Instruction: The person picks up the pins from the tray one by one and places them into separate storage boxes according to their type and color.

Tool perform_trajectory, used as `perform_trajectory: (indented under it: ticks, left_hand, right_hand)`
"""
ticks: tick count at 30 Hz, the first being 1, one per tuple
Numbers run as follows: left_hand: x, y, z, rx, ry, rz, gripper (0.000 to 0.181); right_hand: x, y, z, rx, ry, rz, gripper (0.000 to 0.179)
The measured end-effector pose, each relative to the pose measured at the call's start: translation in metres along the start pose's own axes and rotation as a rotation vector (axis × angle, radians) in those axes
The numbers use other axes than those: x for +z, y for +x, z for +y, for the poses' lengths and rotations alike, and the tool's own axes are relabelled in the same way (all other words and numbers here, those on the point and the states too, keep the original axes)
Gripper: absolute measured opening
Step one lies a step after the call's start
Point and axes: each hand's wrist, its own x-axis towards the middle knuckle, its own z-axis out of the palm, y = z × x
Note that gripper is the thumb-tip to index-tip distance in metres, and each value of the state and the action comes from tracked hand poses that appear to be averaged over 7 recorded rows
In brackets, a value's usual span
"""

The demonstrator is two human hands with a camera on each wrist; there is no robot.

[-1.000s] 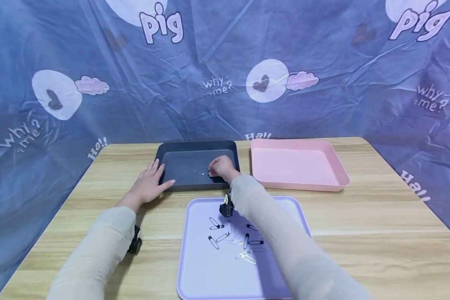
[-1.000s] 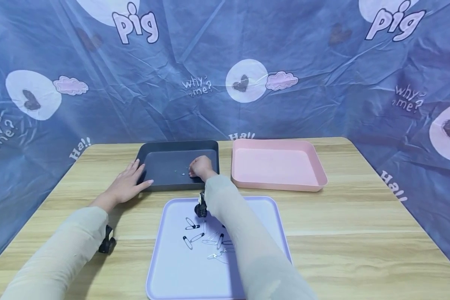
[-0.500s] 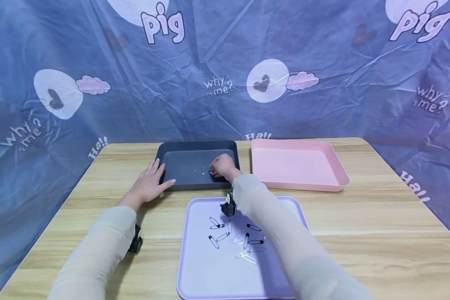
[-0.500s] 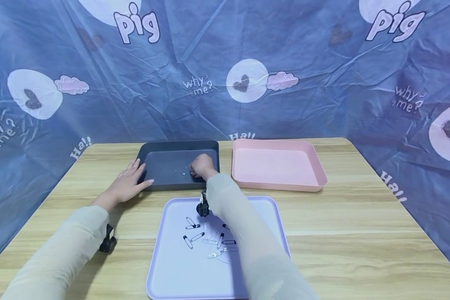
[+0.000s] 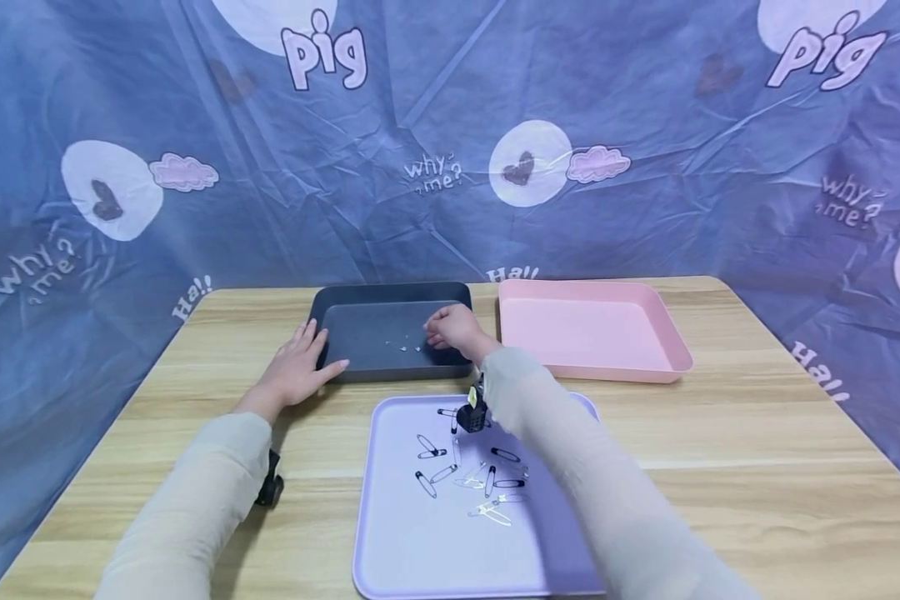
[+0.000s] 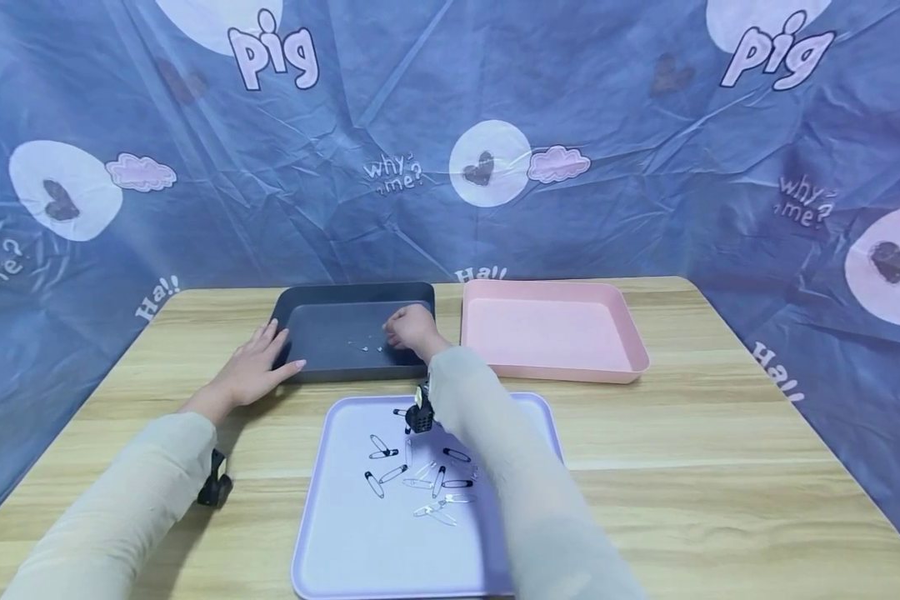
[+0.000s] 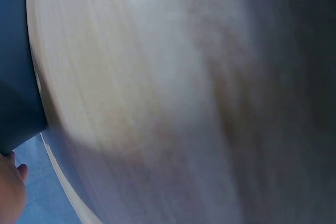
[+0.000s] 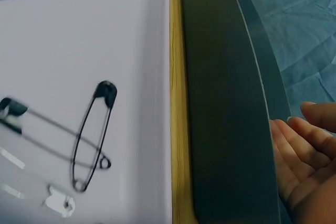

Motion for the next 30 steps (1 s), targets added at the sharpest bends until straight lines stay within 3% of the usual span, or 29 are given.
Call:
perform_trajectory:
  ticks: [3,5,11,13,30]
  left_hand:
    - [0.001,0.000,0.000,-0.004,-0.007,-0.007,0.086]
    - [0.001,0.000,-0.001,-0.008,-0.010,-0.009,0.086]
    - [0.001,0.001,-0.002,-0.010,-0.003,-0.007,0.087]
    - [0.001,0.002,-0.002,-0.010,-0.001,-0.009,0.087]
    - [-0.001,0.003,-0.001,-0.016,0.002,-0.019,0.086]
  right_hand:
    - [-0.005,0.011,0.012,-0.011,0.004,-0.013,0.016]
    - [-0.008,0.004,0.009,-0.038,0.026,-0.030,0.017]
    - [-0.008,-0.057,-0.043,-0.015,0.028,-0.016,0.020]
    - [-0.007,-0.076,-0.061,0.027,0.011,-0.003,0.023]
    - [-0.016,-0.098,-0.060,-0.004,0.060,-0.088,0.022]
